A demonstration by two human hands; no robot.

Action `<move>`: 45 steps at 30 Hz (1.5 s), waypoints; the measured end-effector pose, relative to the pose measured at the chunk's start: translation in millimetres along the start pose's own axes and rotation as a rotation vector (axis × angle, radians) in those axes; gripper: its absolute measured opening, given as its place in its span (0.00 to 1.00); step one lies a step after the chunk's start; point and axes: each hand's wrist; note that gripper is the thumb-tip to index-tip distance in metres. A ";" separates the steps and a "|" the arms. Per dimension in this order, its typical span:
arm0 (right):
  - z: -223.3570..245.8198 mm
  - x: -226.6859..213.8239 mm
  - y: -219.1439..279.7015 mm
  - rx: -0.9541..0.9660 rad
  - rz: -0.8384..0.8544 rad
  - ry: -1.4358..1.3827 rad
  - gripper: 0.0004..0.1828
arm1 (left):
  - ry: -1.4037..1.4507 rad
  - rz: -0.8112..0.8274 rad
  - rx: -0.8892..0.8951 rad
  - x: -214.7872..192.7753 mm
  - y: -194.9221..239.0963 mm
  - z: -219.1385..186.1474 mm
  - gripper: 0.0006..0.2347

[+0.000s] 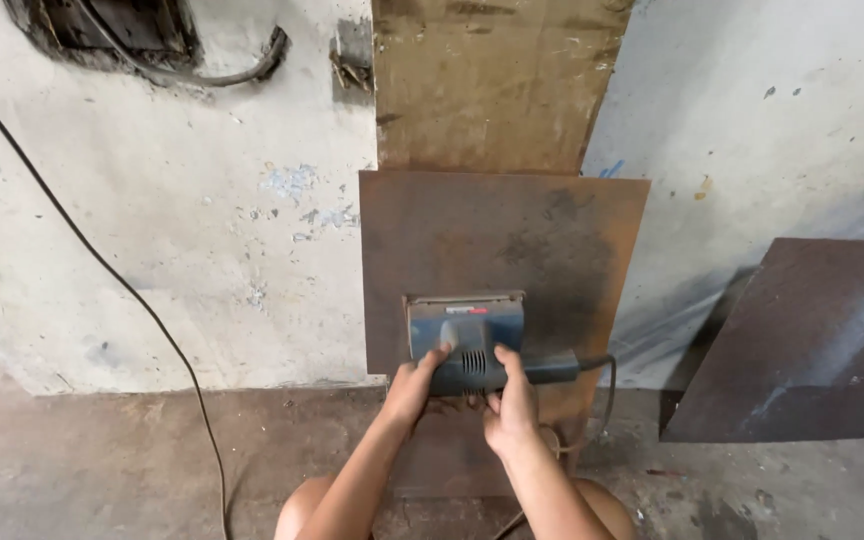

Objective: Using a power sander to clean or smooth the surface of a rusty metal sheet

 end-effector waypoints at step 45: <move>-99.2 -121.5 53.5 -1.448 0.829 1.778 0.24 | -0.294 -0.020 -0.260 -142.1 -1.6 167.3 0.43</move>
Point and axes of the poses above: each hand's wrist, its own y-axis away from the middle knuckle, its own x-axis out of the palm, z = x × y
